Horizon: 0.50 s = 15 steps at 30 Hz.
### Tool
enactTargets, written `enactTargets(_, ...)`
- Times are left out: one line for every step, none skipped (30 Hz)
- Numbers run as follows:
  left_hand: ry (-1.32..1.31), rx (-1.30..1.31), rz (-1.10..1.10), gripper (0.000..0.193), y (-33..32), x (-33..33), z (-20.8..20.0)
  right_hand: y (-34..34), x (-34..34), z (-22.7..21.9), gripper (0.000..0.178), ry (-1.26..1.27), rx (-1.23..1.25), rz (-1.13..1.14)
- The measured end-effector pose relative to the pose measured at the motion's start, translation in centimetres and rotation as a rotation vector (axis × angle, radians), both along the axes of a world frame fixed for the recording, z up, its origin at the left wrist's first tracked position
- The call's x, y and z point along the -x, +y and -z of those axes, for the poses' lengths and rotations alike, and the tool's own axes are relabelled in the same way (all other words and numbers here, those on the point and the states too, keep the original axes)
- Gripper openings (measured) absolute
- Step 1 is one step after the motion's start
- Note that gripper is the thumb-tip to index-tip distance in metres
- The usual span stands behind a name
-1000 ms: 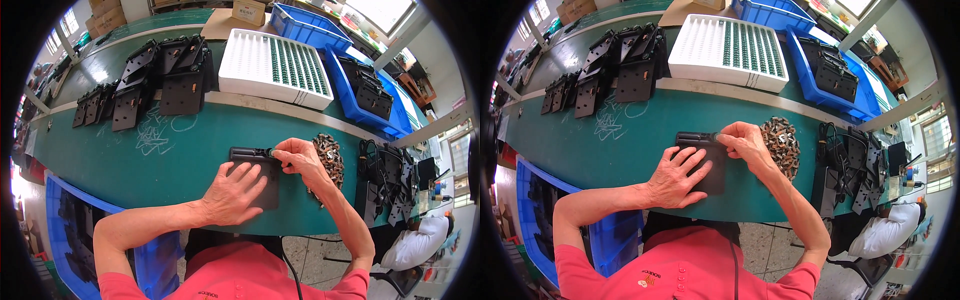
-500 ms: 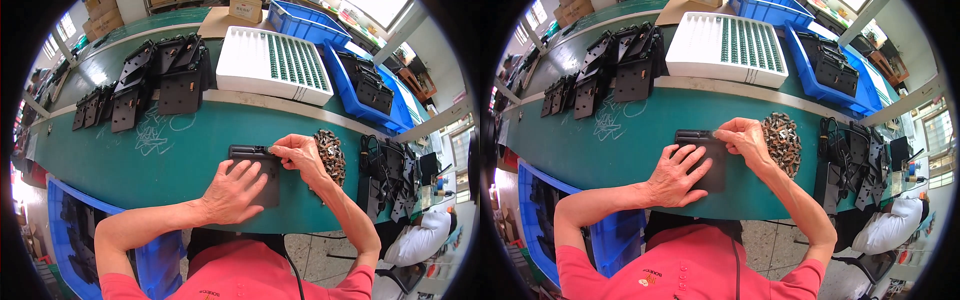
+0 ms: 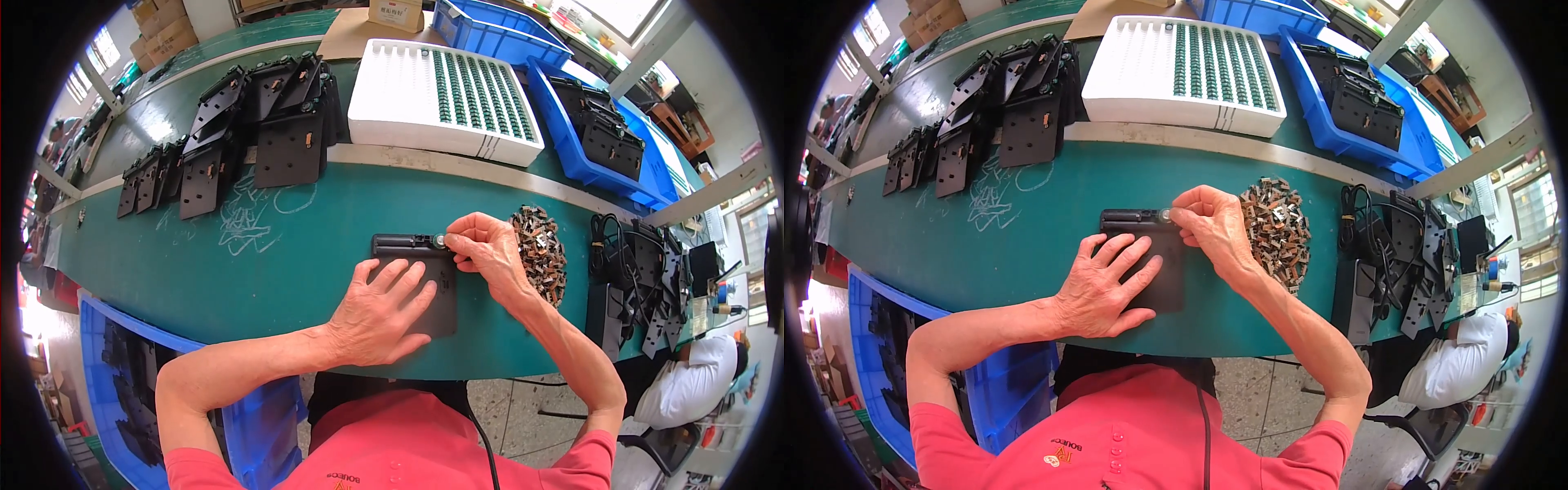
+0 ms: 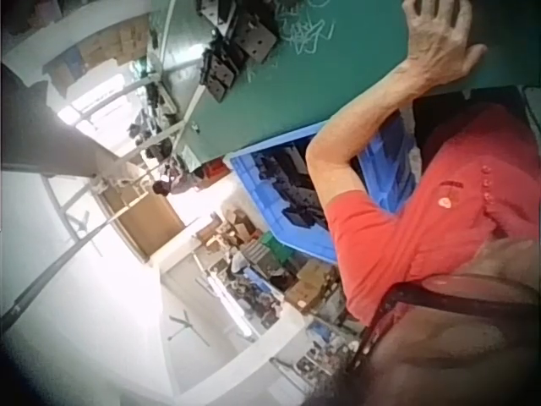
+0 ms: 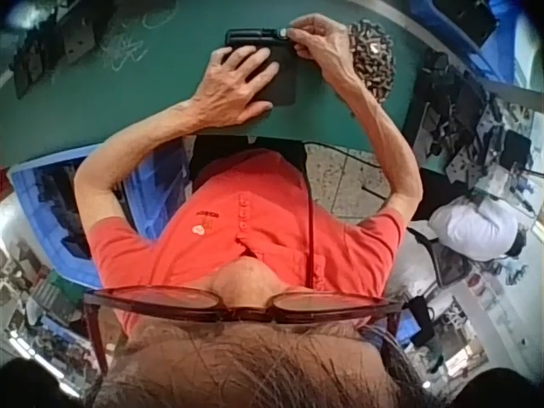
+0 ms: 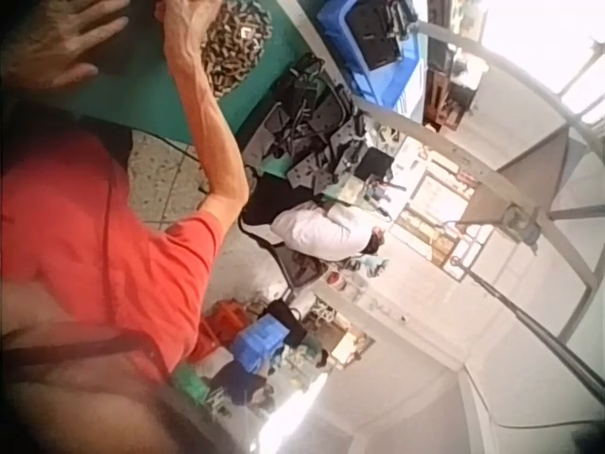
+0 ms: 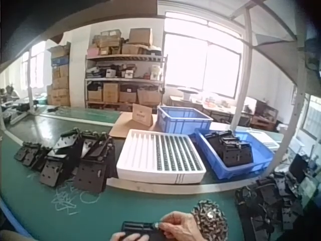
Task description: The person assembles black plastic housings by hand, attaching metal hinges and pins to them.
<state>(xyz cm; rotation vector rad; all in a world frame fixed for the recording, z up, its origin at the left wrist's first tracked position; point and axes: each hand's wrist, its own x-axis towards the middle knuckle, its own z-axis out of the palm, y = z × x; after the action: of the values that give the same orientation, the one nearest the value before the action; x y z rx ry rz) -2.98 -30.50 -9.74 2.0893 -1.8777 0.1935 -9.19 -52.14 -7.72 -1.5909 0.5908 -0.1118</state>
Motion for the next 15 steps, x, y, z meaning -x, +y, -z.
enactTargets(0.002, -0.002, 0.001, 0.069, 0.02, -0.01, 0.03, -0.04, -0.03, -0.22, 0.018, 0.025, 0.012, -0.015)
enactTargets(0.004, -0.004, 0.002, 0.068, 0.04, -0.02, 0.05, -0.05, -0.06, -0.36, 0.017, 0.049, 0.023, -0.031)
enactTargets(0.005, -0.005, 0.001, 0.068, 0.05, -0.01, 0.06, -0.04, -0.08, -0.37, 0.017, 0.050, 0.022, -0.031)
enactTargets(0.003, -0.003, 0.000, 0.068, 0.04, 0.01, 0.04, -0.02, -0.09, -0.36, 0.017, 0.049, 0.024, -0.035)
enactTargets(0.002, -0.001, -0.001, 0.068, 0.04, 0.01, 0.03, -0.01, -0.11, -0.34, 0.017, 0.048, 0.026, -0.039)
enactTargets(0.002, -0.002, -0.001, 0.068, 0.04, 0.01, 0.03, -0.01, -0.11, -0.35, 0.017, 0.048, 0.025, -0.038)
enactTargets(0.004, -0.004, 0.001, 0.068, 0.04, 0.00, 0.02, -0.01, -0.10, -0.35, 0.018, 0.051, 0.050, -0.047)
enactTargets(0.006, -0.006, 0.003, 0.068, 0.03, -0.01, 0.02, -0.02, -0.09, -0.35, 0.019, 0.053, 0.074, -0.056)
enactTargets(0.006, -0.007, 0.004, 0.068, 0.03, -0.01, 0.01, -0.02, -0.11, -0.38, 0.019, 0.053, 0.072, -0.055)
enactTargets(0.007, -0.003, 0.001, 0.068, 0.03, 0.00, -0.01, -0.01, -0.14, -0.41, 0.020, 0.050, 0.078, -0.062)
enactTargets(0.007, 0.000, -0.001, 0.068, 0.03, 0.01, -0.03, 0.00, -0.13, -0.43, 0.020, 0.047, 0.084, -0.069)
enactTargets(0.008, -0.001, 0.001, 0.068, 0.00, -0.02, -0.02, 0.00, -0.10, -0.41, 0.020, 0.047, 0.083, -0.067)
enactTargets(0.009, -0.001, 0.003, 0.068, -0.01, -0.05, -0.01, -0.01, -0.06, -0.40, 0.020, 0.040, 0.090, -0.070)
enactTargets(0.010, -0.002, 0.005, 0.068, -0.03, -0.07, -0.01, -0.02, -0.01, -0.39, 0.020, 0.034, 0.097, -0.073)
enactTargets(0.010, -0.003, 0.006, 0.068, -0.03, -0.06, -0.01, -0.02, 0.06, -0.45, 0.020, 0.034, 0.096, -0.073)
